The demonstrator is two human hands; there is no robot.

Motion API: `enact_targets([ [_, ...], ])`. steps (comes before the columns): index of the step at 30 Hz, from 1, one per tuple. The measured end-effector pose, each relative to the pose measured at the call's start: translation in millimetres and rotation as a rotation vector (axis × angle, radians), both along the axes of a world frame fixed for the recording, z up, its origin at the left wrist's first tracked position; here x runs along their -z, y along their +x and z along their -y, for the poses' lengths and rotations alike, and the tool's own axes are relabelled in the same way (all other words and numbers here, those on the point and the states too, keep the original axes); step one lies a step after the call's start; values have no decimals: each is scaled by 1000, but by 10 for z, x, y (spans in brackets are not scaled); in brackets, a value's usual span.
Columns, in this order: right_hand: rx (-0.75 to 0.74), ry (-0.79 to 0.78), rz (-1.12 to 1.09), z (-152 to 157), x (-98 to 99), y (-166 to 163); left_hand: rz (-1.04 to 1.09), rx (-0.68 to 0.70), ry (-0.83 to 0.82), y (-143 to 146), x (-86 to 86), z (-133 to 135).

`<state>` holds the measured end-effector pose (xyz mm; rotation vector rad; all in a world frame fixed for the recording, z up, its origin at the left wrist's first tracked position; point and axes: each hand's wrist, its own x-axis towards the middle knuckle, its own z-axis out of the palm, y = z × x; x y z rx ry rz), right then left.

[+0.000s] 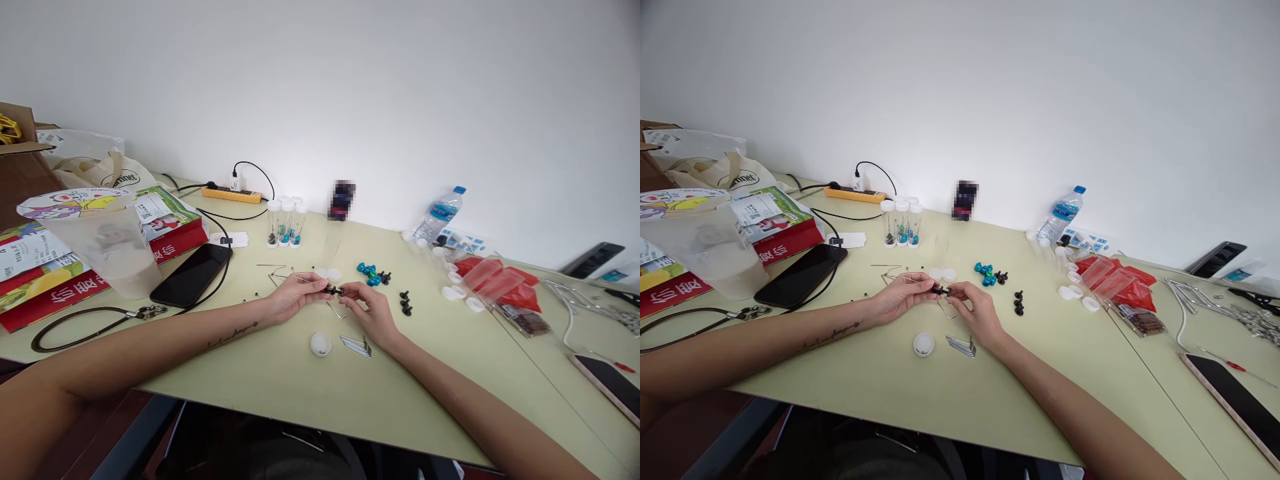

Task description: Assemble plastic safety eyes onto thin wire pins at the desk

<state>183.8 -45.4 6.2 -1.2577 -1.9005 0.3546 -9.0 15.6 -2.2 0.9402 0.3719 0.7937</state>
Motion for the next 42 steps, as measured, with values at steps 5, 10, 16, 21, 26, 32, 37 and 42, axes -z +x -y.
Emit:
enact_targets([
  [5,3,-27,6,6,-22,-4,1,-2,-14,4,-25,11],
  [10,-4,-47,-17,8,-39,-7,-11,-13,-17,2,-18,6],
  [16,-34,37,14,14,-25,-3,-39,-2,-13,-3,-8,1],
  [21,-44,44,10,9,-22,0,-33,6,-9,-5,-14,1],
  [26,-26,47,-23,-2,4,5,-31,4,-11,-5,-14,3],
  [32,-18,32,-27,-8,18,18,-36,11,-15,-6,12,-4],
  [37,5,30,-39,-7,26,26,-66,6,-18,-5,37,-19],
  [42,22,29,-49,-15,40,29,-53,1,-24,-1,21,-9],
])
